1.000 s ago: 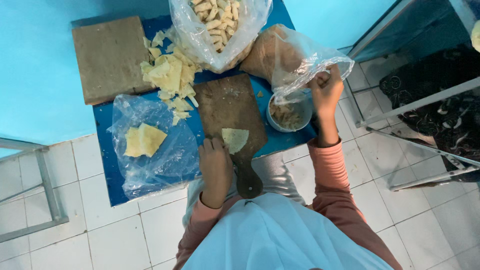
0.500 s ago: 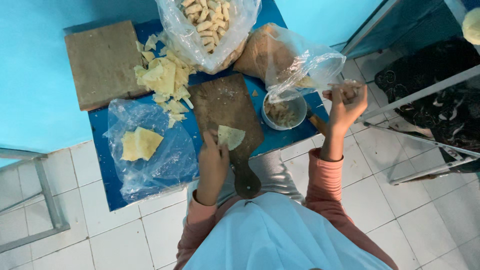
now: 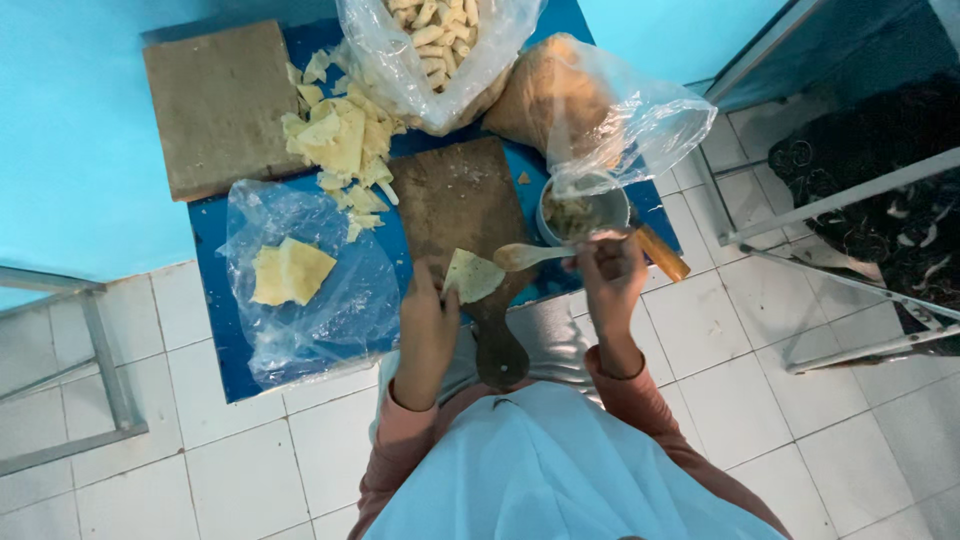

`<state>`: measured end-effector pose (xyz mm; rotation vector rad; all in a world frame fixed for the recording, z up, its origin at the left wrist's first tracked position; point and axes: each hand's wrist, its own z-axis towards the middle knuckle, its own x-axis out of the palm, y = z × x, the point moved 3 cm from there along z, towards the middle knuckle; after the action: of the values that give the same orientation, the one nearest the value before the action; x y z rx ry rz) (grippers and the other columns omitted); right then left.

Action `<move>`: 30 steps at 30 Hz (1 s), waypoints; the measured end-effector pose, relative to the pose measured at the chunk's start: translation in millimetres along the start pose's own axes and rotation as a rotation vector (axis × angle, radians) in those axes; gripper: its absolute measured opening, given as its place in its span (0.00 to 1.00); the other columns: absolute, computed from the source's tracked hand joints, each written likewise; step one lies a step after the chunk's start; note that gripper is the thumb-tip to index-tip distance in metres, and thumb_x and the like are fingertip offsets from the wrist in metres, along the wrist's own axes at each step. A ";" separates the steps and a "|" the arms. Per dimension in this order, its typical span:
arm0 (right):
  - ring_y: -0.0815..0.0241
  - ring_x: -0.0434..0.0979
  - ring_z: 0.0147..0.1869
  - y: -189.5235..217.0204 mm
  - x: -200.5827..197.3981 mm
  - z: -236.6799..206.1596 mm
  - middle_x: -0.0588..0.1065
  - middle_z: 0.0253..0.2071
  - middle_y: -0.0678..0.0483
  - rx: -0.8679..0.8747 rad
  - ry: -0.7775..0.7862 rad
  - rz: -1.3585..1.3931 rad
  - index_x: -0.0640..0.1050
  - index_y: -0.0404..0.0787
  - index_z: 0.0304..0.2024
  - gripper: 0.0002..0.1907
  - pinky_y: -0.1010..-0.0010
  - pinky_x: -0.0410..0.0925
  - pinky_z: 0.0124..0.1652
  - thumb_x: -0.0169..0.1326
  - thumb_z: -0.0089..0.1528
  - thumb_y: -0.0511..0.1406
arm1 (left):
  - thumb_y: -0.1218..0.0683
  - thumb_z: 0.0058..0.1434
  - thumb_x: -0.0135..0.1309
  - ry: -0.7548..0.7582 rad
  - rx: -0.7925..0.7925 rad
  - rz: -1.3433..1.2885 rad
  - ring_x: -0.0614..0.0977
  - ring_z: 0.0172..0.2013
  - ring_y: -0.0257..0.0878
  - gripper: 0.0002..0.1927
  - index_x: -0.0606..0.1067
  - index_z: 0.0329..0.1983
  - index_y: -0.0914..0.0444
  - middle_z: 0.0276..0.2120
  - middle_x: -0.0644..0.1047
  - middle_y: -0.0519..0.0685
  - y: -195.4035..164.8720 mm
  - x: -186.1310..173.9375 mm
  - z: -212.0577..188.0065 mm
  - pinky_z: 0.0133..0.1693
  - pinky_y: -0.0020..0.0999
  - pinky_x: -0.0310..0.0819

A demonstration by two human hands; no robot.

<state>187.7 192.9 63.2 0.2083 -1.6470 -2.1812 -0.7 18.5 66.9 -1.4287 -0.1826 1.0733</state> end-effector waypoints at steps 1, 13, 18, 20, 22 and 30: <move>0.63 0.81 0.41 -2.9 10.6 -6.2 0.78 0.42 0.48 -0.028 0.036 0.010 0.69 0.36 0.50 0.11 0.74 0.75 0.41 0.53 0.69 0.23 | 0.65 0.59 0.56 -0.007 -0.021 0.007 0.80 0.35 0.60 0.20 0.67 0.54 0.67 0.34 0.76 0.62 1.3 -0.1 -1.2 0.34 0.50 0.72; 0.46 0.84 0.48 -4.1 25.8 -40.2 0.81 0.46 0.45 -0.712 0.549 -0.556 0.70 0.40 0.47 0.19 0.64 0.77 0.42 0.51 0.56 0.20 | 0.66 0.61 0.55 -0.071 -0.051 -0.123 0.83 0.30 0.45 0.24 0.67 0.61 0.66 0.34 0.79 0.55 3.0 1.6 -2.0 0.31 0.38 0.77; 0.49 0.86 0.46 18.6 3.1 -25.2 0.80 0.45 0.42 -0.758 0.218 -0.513 0.67 0.37 0.52 0.19 0.65 0.78 0.41 0.53 0.62 0.19 | 0.66 0.62 0.54 -0.066 -0.027 -0.113 0.84 0.31 0.43 0.23 0.67 0.61 0.66 0.34 0.79 0.54 1.4 0.0 -1.5 0.31 0.36 0.78; 0.56 0.84 0.41 33.3 -19.0 -1.1 0.77 0.38 0.44 -0.788 -0.078 -0.399 0.65 0.35 0.50 0.14 0.69 0.78 0.38 0.51 0.69 0.18 | 0.66 0.62 0.55 -0.064 -0.034 -0.110 0.84 0.30 0.43 0.22 0.67 0.60 0.66 0.33 0.80 0.54 1.6 0.5 -1.0 0.31 0.36 0.78; 0.59 0.81 0.41 44.6 -45.3 25.3 0.77 0.48 0.43 -0.629 -0.306 -0.343 0.64 0.34 0.52 0.12 0.74 0.75 0.39 0.53 0.74 0.20 | 0.65 0.62 0.55 -0.062 -0.047 -0.114 0.84 0.29 0.44 0.22 0.68 0.60 0.67 0.32 0.80 0.54 1.8 1.8 -1.3 0.30 0.36 0.77; 0.59 0.87 0.40 20.6 -35.4 130.5 0.82 0.40 0.46 -0.489 -0.154 -0.642 0.68 0.30 0.51 0.12 0.73 0.78 0.39 0.56 0.69 0.22 | 0.65 0.64 0.55 -0.077 0.001 -0.119 0.83 0.30 0.43 0.19 0.68 0.58 0.66 0.32 0.79 0.54 3.7 4.7 -0.8 0.31 0.36 0.77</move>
<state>178.8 318.3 117.1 0.4880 -1.1524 -3.0714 0.6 20.4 61.4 -1.3589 -0.3182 1.0314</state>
